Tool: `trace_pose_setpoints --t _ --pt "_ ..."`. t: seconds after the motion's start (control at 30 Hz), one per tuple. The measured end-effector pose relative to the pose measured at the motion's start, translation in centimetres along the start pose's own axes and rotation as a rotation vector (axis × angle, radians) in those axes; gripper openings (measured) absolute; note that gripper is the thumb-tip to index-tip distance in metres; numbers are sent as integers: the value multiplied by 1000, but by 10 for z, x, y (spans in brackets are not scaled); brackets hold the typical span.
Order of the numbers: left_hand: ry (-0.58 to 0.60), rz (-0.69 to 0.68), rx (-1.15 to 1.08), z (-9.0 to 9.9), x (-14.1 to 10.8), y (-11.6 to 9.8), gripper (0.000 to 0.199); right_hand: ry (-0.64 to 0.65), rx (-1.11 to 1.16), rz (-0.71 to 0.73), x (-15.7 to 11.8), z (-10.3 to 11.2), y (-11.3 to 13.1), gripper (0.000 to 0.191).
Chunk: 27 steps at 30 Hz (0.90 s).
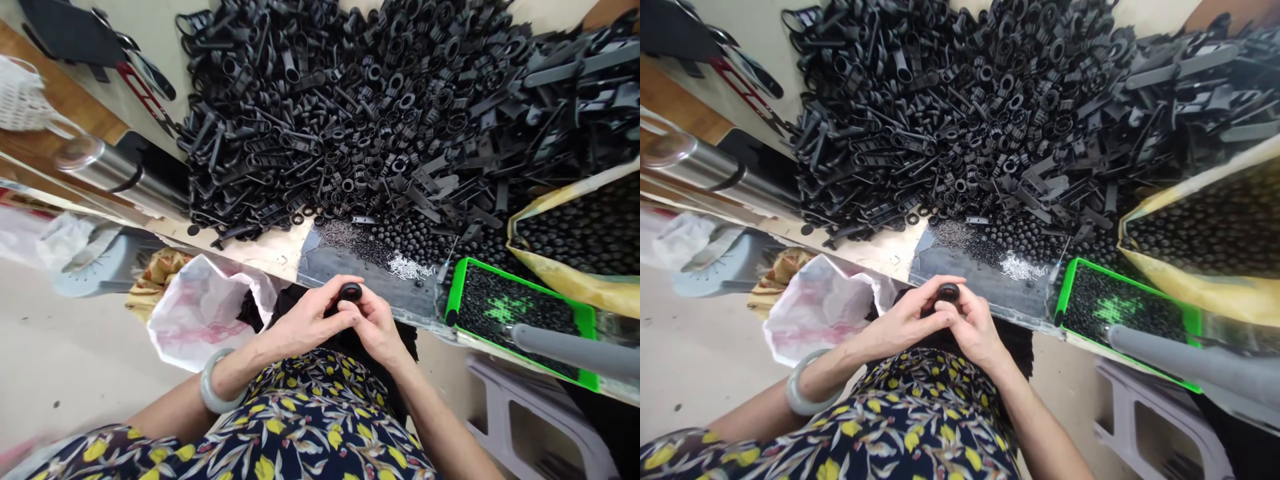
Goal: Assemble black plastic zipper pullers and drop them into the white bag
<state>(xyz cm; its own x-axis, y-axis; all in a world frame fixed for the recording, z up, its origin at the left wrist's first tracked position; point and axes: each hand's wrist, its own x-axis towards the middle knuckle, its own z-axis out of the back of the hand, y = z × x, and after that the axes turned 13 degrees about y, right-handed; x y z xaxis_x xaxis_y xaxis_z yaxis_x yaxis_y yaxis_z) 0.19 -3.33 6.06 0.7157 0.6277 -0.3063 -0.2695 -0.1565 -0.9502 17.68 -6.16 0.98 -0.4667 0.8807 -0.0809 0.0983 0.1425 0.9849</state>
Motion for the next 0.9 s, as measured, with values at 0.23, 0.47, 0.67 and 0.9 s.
trace_pose_setpoints --t 0.23,0.47,0.67,0.9 --pt "-66 79 -61 -13 -3 4 48 38 -12 -17 -4 0 0 21" --pt "-140 41 -151 -13 3 15 49 101 -34 -68 11 5 3 24" --pt "-127 -72 -329 9 3 18 85 80 135 -17 25 11 16 27" --pt "-225 14 -403 0 -8 28 59 -114 171 31 23 15 8 28"
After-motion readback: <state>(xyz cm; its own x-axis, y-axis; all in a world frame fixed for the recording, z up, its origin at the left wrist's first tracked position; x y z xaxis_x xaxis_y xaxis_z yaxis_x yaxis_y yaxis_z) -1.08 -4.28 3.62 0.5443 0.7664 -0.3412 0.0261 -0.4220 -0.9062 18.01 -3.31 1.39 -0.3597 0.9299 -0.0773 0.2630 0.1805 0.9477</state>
